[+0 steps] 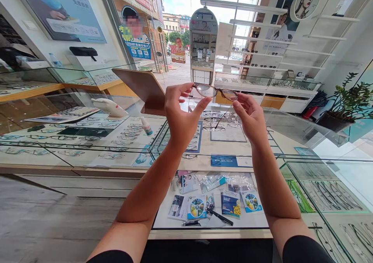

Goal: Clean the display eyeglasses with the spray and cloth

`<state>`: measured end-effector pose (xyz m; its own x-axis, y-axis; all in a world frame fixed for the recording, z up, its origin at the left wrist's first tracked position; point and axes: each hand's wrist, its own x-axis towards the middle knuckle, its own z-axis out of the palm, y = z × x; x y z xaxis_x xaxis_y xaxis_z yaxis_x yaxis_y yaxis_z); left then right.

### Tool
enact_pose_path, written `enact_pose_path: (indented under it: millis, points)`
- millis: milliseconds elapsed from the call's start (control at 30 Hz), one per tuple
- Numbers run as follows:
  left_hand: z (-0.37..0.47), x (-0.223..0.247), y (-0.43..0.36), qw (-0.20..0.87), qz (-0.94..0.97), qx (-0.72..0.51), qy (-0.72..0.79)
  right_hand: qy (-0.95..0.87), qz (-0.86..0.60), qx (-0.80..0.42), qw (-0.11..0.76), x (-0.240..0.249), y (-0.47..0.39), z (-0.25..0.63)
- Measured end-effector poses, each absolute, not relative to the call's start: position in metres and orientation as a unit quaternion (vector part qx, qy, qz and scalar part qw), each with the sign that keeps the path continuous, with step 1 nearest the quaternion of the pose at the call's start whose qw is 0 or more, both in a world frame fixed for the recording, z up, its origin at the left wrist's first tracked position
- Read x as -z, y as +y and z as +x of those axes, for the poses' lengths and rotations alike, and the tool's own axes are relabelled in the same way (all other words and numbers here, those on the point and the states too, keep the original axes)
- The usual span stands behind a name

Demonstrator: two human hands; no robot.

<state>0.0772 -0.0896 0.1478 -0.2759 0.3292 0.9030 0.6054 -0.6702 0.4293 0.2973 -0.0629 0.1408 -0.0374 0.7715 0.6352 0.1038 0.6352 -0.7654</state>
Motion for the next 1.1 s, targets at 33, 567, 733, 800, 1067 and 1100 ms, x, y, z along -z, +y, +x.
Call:
enact_pose_path:
  millis: [33, 567, 733, 800, 1067, 1100]
  points:
    - [0.078, -0.149, -0.091, 0.107, -0.594, 0.694, -0.393, -0.67, -0.333, -0.27, 0.606, -0.14, -0.062, 0.298]
    - [0.077, -0.144, -0.091, 0.163, -0.616, 0.664, -0.393, -0.667, -0.336, -0.297, 0.595, -0.137, -0.056, 0.3]
    - [0.077, -0.145, -0.09, 0.126, -0.627, 0.672, -0.375, -0.674, -0.335, -0.293, 0.59, -0.133, -0.051, 0.3]
    - [0.078, -0.146, -0.089, 0.138, -0.618, 0.685, -0.359, -0.673, -0.336, -0.286, 0.593, -0.132, -0.05, 0.3]
    - [0.07, -0.145, -0.078, 0.135, -0.63, 0.672, -0.365, -0.664, -0.342, -0.162, 0.645, -0.134, -0.055, 0.298]
    - [0.068, -0.144, -0.077, 0.117, -0.636, 0.667, -0.371, -0.664, -0.347, -0.138, 0.648, -0.134, -0.057, 0.298]
